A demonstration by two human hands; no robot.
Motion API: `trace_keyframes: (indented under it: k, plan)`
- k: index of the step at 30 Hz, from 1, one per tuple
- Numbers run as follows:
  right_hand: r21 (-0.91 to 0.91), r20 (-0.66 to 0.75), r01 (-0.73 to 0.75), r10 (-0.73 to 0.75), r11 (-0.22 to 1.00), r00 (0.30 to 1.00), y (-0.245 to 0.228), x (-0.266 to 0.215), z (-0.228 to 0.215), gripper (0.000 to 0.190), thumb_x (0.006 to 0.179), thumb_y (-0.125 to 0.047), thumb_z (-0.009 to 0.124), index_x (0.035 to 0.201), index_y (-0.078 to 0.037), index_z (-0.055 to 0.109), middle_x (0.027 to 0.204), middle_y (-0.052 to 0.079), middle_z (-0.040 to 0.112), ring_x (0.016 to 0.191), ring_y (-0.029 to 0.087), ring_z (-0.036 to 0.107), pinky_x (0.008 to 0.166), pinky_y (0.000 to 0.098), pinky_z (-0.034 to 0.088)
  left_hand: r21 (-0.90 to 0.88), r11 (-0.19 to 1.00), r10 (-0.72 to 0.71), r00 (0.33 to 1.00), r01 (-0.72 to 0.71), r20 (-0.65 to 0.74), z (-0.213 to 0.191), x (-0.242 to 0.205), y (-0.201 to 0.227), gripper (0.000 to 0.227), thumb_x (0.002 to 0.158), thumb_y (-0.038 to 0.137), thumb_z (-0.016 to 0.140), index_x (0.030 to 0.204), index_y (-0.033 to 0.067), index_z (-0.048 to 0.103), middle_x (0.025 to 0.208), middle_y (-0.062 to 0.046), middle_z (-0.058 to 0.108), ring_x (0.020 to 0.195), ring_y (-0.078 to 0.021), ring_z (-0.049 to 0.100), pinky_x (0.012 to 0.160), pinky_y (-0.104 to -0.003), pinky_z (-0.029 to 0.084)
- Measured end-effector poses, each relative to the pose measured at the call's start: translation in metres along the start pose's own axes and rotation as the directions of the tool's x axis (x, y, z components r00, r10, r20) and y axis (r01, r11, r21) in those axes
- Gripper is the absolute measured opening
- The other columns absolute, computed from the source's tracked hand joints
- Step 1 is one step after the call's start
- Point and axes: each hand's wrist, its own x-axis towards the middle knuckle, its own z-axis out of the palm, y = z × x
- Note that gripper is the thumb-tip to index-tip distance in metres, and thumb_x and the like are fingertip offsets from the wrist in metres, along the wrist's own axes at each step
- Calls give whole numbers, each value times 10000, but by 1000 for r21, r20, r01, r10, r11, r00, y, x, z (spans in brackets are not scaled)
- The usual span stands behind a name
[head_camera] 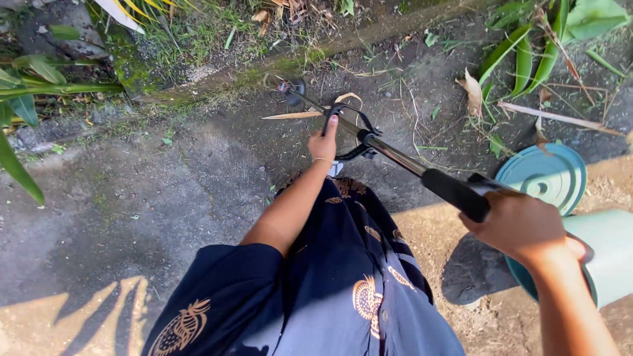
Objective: Trimming weeds and grass around garden plants using a string trimmer.
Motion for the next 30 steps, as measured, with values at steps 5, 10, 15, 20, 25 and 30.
trace_keyframes:
  k: [5,10,15,20,25,30]
  plan:
    - [-75,31,-42,44,996,999,21,19,-18,496,774,-642,689,955,-191,789,776,97,757,737,336,750,697,451,617,-49,999,-16,998,13,-69,24,-7,13,817,786,787,634,720,-24,711,653,-209,663,662,-356,679,713,-479,521]
    - [-84,-31,118,-121,990,992,4,71,-14,480,782,-633,697,892,-172,771,762,82,741,706,329,742,666,450,611,-124,989,-97,987,80,-131,-10,23,2,813,783,786,647,740,-23,714,646,-215,675,669,-342,691,721,-482,528]
    - [-26,-1,262,-262,965,965,-67,113,-14,519,742,-617,734,884,-118,739,763,97,744,679,318,748,647,455,612,24,985,-154,941,169,-301,-81,69,-49,837,787,800,626,746,-28,743,655,-229,659,635,-343,647,690,-523,504]
    - [71,68,414,-419,907,906,-154,138,-13,482,797,-551,704,896,-80,733,867,122,754,752,312,749,645,462,605,-114,976,-214,914,186,-344,-174,108,-89,737,879,702,699,668,-4,697,587,-69,624,572,-187,563,595,-411,485]
    - [173,-37,457,-458,872,888,-186,136,15,448,799,-488,708,880,-48,726,867,146,754,743,317,745,651,456,600,-295,949,-213,920,114,-330,-216,118,-95,623,879,623,758,638,70,601,582,18,545,518,-112,476,496,-334,377]
    - [245,-57,444,-444,862,894,-162,120,5,402,806,-445,706,840,-45,729,848,155,749,754,331,740,674,446,599,-352,930,-204,948,110,-243,-198,102,-74,593,859,597,770,603,102,565,555,32,531,452,-97,471,443,-292,416]
